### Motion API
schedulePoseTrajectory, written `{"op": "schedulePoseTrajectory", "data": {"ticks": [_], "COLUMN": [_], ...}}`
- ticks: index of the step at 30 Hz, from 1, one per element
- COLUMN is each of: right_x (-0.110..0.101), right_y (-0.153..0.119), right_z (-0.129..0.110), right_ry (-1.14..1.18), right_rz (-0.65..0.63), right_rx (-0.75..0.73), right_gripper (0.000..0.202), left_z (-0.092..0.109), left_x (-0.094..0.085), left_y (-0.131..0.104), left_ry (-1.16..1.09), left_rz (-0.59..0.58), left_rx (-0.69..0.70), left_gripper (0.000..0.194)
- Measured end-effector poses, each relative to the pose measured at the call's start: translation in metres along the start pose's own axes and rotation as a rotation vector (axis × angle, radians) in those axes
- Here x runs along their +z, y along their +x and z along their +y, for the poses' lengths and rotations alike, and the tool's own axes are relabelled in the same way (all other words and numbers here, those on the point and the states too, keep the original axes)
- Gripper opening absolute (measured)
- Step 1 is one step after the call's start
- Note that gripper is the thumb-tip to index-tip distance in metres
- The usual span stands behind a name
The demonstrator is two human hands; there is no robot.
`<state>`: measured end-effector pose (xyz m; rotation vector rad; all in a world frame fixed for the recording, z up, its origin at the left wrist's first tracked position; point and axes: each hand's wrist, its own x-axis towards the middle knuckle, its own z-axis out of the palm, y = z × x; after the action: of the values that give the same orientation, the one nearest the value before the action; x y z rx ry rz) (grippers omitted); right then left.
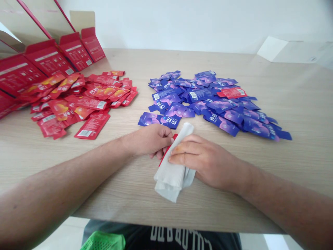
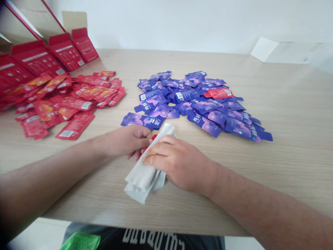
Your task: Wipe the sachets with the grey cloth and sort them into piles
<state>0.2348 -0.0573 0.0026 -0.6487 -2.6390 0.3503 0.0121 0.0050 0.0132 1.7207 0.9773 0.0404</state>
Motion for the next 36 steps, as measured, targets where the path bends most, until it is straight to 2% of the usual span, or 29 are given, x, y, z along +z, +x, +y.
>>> {"op": "schedulePoseTrajectory", "data": {"ticks": [2, 6, 11, 16, 21, 25, 30, 36], "right_x": [0.0, 0.0, 0.0, 0.0, 0.001, 0.001, 0.003, 0.004], "right_y": [0.0, -0.001, -0.001, -0.001, -0.001, 0.001, 0.003, 0.001], "right_z": [0.0, 0.002, 0.0, 0.002, -0.002, -0.005, -0.013, -0.011], "right_ry": [0.021, -0.008, 0.013, -0.038, -0.02, -0.043, -0.012, -0.071], "right_rz": [-0.008, 0.042, -0.009, 0.047, -0.005, 0.045, -0.005, 0.048], "right_rx": [-0.019, 0.07, -0.02, 0.058, -0.012, 0.065, -0.01, 0.077], "right_gripper": [0.028, 0.027, 0.027, 0.027, 0.026, 0.027, 0.028, 0.028], "left_z": [0.0, -0.001, -0.001, 0.0, 0.002, 0.003, 0.005, 0.004], "left_x": [0.0, 0.0, 0.0, 0.0, 0.001, 0.001, 0.001, 0.001], "left_y": [0.0, 0.0, 0.0, -0.001, -0.002, -0.002, -0.003, -0.003], "left_ry": [0.002, -0.028, -0.003, -0.023, 0.028, -0.001, 0.029, 0.02], "left_rz": [-0.003, 0.019, -0.005, 0.013, 0.008, 0.026, 0.018, 0.024], "left_rx": [-0.001, -0.007, -0.007, -0.013, -0.025, -0.023, -0.023, -0.002], "left_gripper": [0.023, 0.024, 0.023, 0.027, 0.026, 0.022, 0.02, 0.022]}}
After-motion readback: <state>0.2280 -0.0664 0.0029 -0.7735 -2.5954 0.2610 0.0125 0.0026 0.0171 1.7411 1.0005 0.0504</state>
